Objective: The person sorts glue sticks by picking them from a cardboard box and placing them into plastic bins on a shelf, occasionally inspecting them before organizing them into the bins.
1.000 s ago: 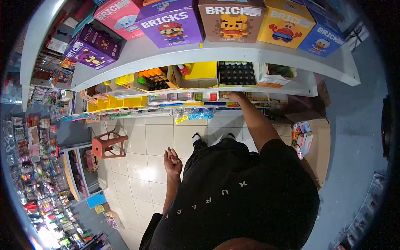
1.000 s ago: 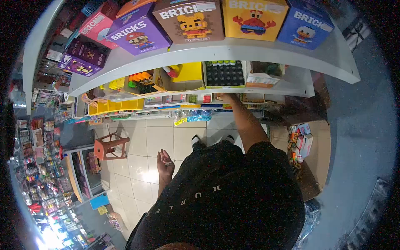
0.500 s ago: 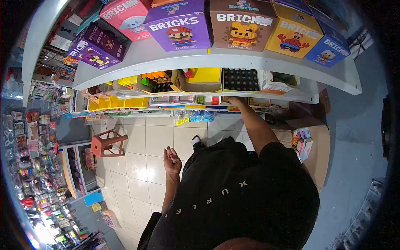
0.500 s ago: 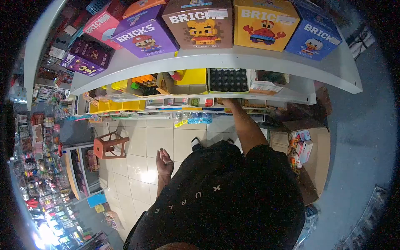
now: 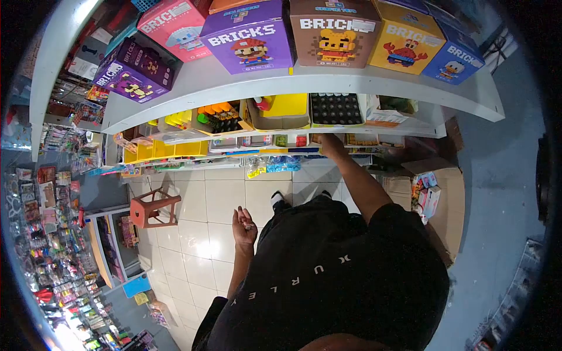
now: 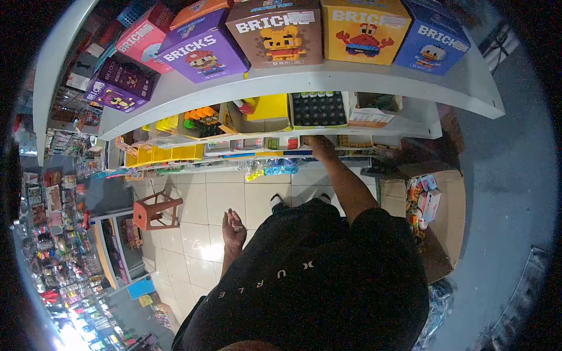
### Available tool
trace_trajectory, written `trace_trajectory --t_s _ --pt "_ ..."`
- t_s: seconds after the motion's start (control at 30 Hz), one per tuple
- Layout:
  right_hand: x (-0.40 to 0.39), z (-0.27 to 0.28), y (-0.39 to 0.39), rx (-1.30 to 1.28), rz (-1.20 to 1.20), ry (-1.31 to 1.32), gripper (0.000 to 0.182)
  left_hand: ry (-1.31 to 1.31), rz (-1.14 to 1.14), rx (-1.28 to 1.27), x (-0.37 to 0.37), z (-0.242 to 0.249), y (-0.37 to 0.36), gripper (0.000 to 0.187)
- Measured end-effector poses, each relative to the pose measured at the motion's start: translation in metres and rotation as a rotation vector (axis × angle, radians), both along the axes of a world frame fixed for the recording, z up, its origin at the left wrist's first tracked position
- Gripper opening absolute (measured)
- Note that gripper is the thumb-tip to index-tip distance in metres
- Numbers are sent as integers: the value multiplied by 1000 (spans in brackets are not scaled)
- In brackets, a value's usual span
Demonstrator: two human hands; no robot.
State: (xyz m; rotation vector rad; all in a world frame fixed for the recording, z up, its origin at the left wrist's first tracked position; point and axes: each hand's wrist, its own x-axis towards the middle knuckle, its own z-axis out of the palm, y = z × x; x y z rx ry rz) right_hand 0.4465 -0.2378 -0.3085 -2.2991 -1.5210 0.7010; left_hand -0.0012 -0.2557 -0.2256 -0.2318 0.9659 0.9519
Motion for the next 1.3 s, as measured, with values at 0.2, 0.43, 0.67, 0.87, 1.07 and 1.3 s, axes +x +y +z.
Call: trace_trajectory --t_s 0.2,0.43,0.67,0.87,1.07,1.3 --pt "-2 1 -8 -49 74 -52 23 -132 -90 122 -12 -22 10 25" --pt "-9 13 -16 -58 -5 -46 31 98 -110 125 32 23 48 32" --pt "-36 39 -49 270 -215 210 24 43 -467 337 122 61 78 40" --pt "-83 125 -82 421 -397 588 17 -142 -651 452 199 88 79 53" --pt "-109 178 -99 437 -455 827 24 -237 -804 564 241 86 69 63" --pt "-122 212 -102 462 -417 656 28 -262 -923 571 256 92 44 75"
